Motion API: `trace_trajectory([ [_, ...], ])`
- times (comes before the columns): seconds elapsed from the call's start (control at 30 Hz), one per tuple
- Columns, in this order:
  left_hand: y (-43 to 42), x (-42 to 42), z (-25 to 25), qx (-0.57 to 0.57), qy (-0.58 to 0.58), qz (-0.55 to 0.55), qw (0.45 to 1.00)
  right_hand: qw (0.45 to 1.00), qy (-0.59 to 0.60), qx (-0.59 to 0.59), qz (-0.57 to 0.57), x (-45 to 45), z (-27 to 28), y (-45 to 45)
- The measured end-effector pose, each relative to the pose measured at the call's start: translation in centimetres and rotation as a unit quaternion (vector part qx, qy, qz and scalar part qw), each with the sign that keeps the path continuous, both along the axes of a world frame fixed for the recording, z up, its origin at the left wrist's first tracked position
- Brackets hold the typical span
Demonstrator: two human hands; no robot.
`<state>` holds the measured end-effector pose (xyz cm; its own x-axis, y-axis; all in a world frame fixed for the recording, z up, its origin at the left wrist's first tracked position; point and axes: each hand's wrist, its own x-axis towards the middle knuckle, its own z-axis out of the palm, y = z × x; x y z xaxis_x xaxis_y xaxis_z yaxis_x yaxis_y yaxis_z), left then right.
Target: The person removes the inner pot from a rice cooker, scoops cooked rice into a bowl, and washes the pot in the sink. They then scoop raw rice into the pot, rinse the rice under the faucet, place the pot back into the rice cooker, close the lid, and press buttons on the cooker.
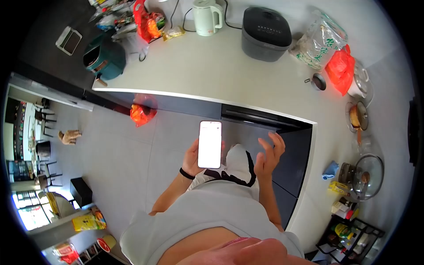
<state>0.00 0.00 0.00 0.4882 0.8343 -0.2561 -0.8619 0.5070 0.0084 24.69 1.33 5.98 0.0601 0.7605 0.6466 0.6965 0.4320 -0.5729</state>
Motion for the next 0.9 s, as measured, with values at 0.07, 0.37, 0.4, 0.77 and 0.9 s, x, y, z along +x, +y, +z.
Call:
trace_trajectory([
  [0.07,1.2,-0.3,-1.3,0.014,0.053,0.026,0.998,0.999,-0.019,-0.020,-0.022,0.9,-1.3,1.2],
  [0.37,20.0,-9.6,-11.1,-0.037,0.187,0.194,0.962,0.991,0.013,-0.132,-0.037,4.2,-7.6,19.0],
  [0.4,22.6,-9.9,-11.0,-0.030,0.212,0.240,0.947,0.990,0.018,-0.136,-0.041,4.5,-8.2,21.2],
  [0.77,33.2,-16.6,-12.9,-0.072,0.292,0.295,0.907,0.772,0.529,-0.352,0.004,4.1,-11.5,38.0],
  [0.9,34.2,-17.8,-12.5,-0.058,0.305,0.280,0.908,0.576,0.764,-0.288,0.036,3.8,-11.1,40.9],
])
